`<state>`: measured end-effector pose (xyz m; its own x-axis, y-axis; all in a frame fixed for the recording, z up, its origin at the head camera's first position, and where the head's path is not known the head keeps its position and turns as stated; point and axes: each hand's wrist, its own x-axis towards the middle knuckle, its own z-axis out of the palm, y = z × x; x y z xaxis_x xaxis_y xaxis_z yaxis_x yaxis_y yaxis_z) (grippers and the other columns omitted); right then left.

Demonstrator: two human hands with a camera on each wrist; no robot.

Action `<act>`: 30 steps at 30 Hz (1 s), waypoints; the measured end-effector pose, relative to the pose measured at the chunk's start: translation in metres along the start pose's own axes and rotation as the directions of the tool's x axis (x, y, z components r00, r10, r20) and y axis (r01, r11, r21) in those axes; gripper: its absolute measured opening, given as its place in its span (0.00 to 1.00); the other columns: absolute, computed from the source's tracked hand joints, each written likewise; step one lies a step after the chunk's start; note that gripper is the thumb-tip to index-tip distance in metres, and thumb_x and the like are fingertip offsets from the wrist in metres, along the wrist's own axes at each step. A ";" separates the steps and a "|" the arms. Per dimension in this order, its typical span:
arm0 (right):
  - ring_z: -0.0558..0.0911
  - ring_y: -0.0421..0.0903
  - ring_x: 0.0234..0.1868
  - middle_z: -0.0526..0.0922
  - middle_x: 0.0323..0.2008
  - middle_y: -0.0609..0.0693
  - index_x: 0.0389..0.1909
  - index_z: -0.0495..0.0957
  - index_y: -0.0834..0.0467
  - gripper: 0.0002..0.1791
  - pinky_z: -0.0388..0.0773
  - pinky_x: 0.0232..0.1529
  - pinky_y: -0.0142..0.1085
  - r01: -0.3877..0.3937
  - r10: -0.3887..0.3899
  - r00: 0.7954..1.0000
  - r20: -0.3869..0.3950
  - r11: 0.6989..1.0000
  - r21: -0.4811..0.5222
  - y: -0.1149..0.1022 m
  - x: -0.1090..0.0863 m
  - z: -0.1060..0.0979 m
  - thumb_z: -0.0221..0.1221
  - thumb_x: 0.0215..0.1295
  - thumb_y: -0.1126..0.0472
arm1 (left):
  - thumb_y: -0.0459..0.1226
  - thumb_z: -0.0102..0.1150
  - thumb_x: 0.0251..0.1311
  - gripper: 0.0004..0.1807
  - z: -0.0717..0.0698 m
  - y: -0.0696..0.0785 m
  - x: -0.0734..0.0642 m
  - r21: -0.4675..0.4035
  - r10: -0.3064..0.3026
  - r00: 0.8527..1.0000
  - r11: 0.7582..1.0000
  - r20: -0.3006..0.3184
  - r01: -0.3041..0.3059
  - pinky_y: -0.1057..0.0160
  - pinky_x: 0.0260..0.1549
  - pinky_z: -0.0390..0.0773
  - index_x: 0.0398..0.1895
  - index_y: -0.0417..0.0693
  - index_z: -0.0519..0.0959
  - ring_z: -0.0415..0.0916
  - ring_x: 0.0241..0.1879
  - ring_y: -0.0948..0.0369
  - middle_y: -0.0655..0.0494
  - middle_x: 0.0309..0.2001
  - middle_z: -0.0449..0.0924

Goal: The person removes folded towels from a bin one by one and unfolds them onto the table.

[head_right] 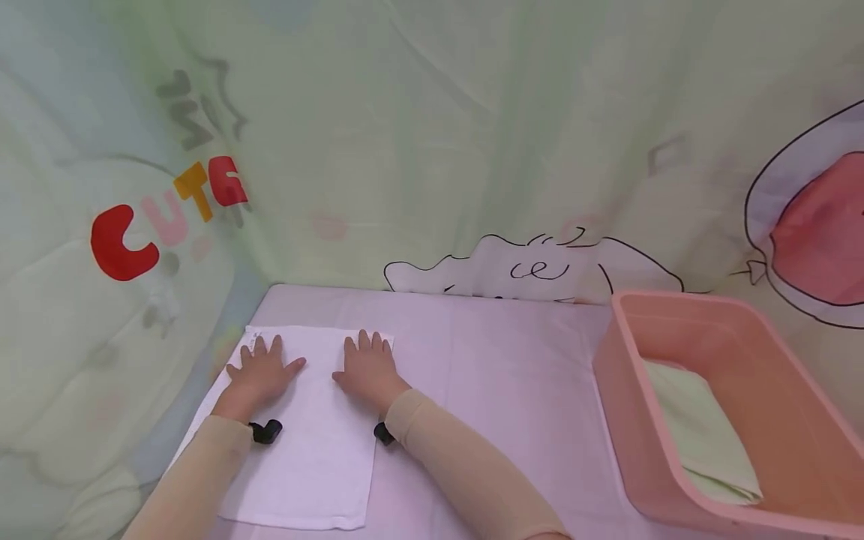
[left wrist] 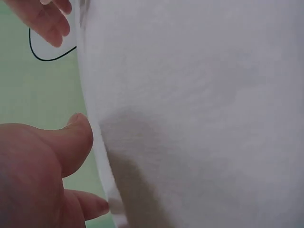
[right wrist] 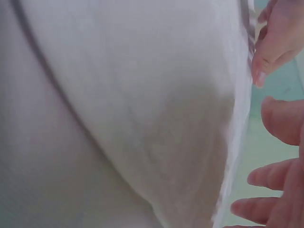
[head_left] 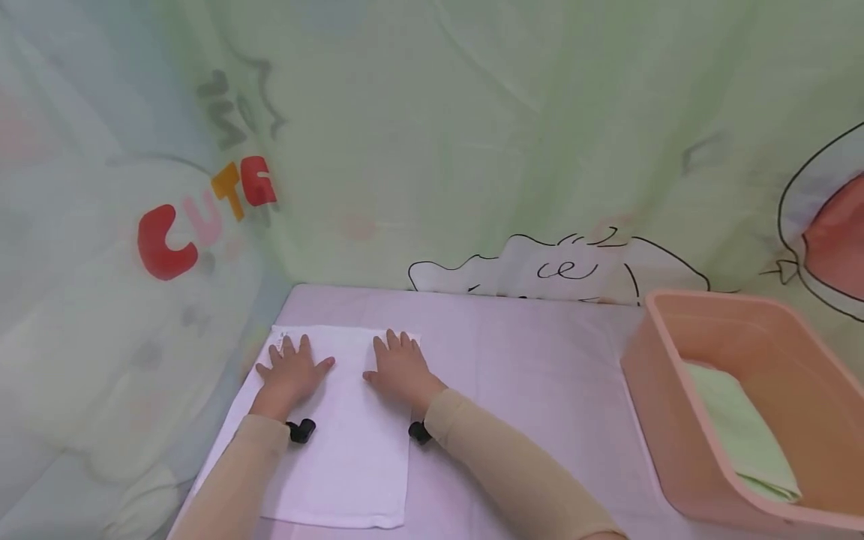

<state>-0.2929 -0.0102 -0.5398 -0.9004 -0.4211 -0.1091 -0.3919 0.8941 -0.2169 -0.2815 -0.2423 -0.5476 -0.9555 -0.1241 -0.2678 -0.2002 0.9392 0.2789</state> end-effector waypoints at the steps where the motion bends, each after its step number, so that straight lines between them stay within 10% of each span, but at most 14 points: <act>1: 0.58 0.67 0.85 0.59 0.85 0.62 0.84 0.61 0.57 0.45 0.58 0.84 0.59 -0.004 0.004 1.000 0.021 1.000 0.005 -0.001 -0.002 0.002 0.57 0.78 0.34 | 0.64 0.46 0.79 0.52 0.001 -0.001 0.001 0.002 -0.003 1.000 1.000 0.003 0.003 0.13 0.72 0.40 0.87 0.35 0.45 0.31 0.82 0.19 0.21 0.84 0.34; 12: 0.41 0.64 0.89 0.40 0.89 0.58 0.89 0.49 0.49 0.53 0.44 0.87 0.61 -0.037 0.035 0.990 0.137 0.999 0.006 0.007 -0.011 0.012 0.54 0.74 0.26 | 0.66 0.44 0.78 0.54 0.002 -0.002 0.005 -0.024 -0.011 0.999 1.000 0.042 0.012 0.12 0.71 0.36 0.88 0.37 0.40 0.23 0.81 0.20 0.23 0.84 0.25; 30: 0.38 0.60 0.90 0.36 0.90 0.54 0.89 0.45 0.45 0.53 0.41 0.88 0.59 -0.046 0.047 0.985 0.164 0.999 -0.010 0.012 -0.010 0.010 0.50 0.74 0.23 | 0.70 0.41 0.76 0.57 0.009 -0.011 0.020 -0.014 -0.017 0.997 1.000 0.070 0.018 0.12 0.70 0.31 0.88 0.40 0.35 0.18 0.81 0.20 0.26 0.84 0.19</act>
<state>-0.2866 0.0032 -0.5508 -0.8748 -0.3979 -0.2763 -0.3521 0.9140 -0.2016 -0.2968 -0.2519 -0.5643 -0.9343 -0.1175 -0.3367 -0.2208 0.9321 0.2872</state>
